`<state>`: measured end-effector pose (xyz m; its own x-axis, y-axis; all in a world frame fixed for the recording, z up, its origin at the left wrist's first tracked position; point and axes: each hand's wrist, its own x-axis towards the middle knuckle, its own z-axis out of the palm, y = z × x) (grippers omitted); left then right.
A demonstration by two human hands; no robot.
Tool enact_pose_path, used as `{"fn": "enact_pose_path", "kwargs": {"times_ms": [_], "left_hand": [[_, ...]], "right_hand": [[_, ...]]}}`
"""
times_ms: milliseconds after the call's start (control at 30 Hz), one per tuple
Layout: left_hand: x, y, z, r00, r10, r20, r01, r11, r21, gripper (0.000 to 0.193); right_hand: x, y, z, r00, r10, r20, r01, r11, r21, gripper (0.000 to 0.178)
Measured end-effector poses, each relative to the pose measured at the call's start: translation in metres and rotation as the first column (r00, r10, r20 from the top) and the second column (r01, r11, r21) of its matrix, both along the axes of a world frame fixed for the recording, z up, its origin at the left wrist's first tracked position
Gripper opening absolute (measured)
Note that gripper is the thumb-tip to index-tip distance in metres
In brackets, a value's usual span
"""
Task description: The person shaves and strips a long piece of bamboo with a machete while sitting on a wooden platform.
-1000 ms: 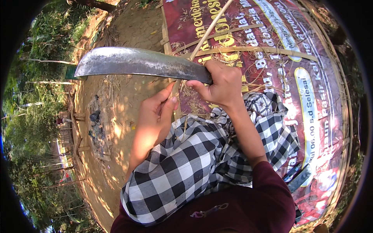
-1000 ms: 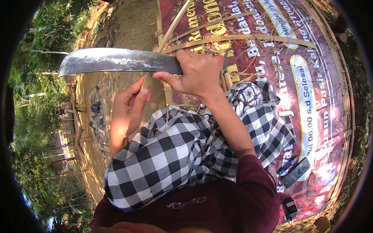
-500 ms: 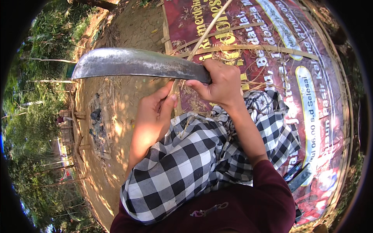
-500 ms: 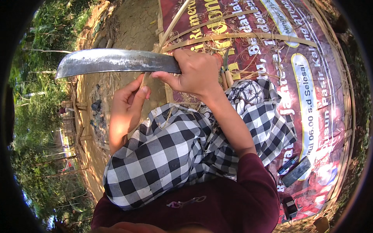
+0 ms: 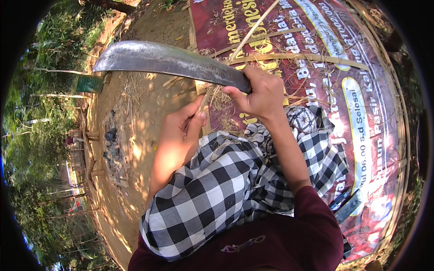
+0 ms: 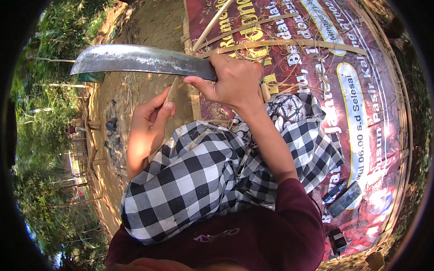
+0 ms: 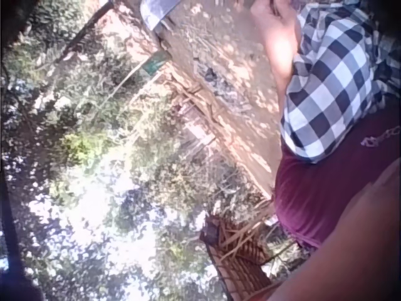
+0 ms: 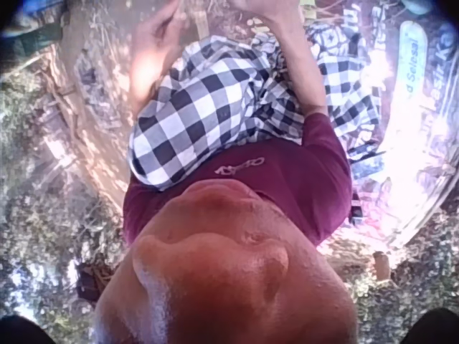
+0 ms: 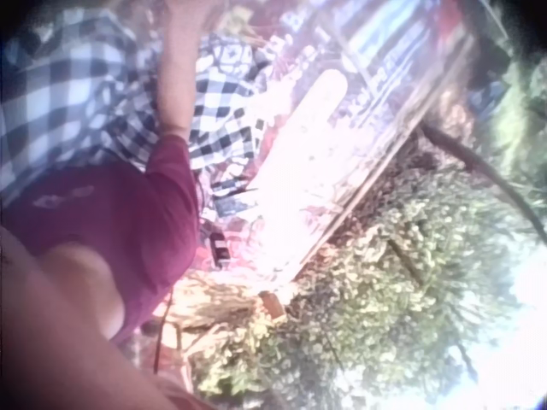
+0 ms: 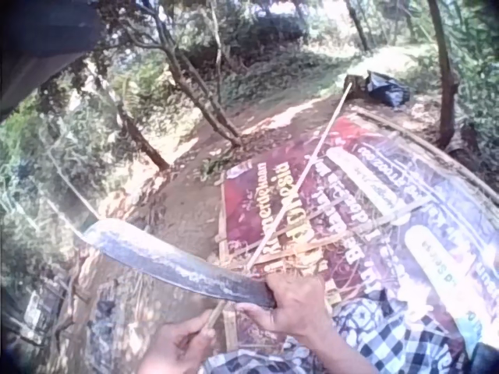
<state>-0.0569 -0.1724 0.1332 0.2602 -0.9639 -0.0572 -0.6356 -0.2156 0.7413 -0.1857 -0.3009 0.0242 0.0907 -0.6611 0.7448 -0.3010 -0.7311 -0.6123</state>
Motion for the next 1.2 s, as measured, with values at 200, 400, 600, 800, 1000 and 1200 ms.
{"fn": "enact_pose_path", "kwargs": {"times_ms": [200,400,600,800,1000,1200], "left_hand": [[0.012,0.004,-0.005,0.998,-0.067,-0.001,0.067,0.998,0.017,0.035],[0.003,0.0,-0.004,0.998,-0.041,0.046,0.041,0.999,-0.009,0.036],[0.006,0.0,-0.005,0.998,-0.052,-0.026,0.051,0.999,-0.018,0.035],[0.021,0.006,-0.007,0.996,-0.07,0.052,0.07,0.998,0.001,0.034],[0.009,0.001,-0.007,0.996,-0.049,0.07,0.054,0.996,-0.071,0.035],[0.008,0.004,0.0,0.997,-0.063,0.051,0.06,0.997,0.055,0.036]], "right_hand": [[0.017,0.021,0.008,0.99,0.138,-0.019,-0.14,0.982,-0.123,0.062],[-0.007,-0.014,-0.007,0.995,-0.081,-0.062,0.083,0.996,0.031,0.06],[-0.002,-0.002,-0.001,1.0,0.016,-0.025,-0.015,0.999,0.045,0.059],[0.019,0.02,0.006,0.992,0.113,-0.051,-0.117,0.99,-0.081,0.063],[-0.006,-0.027,-0.022,0.987,-0.124,-0.103,0.132,0.988,0.077,0.06],[-0.004,-0.012,-0.008,1.0,-0.026,-0.011,0.025,1.0,-0.018,0.059]]}}
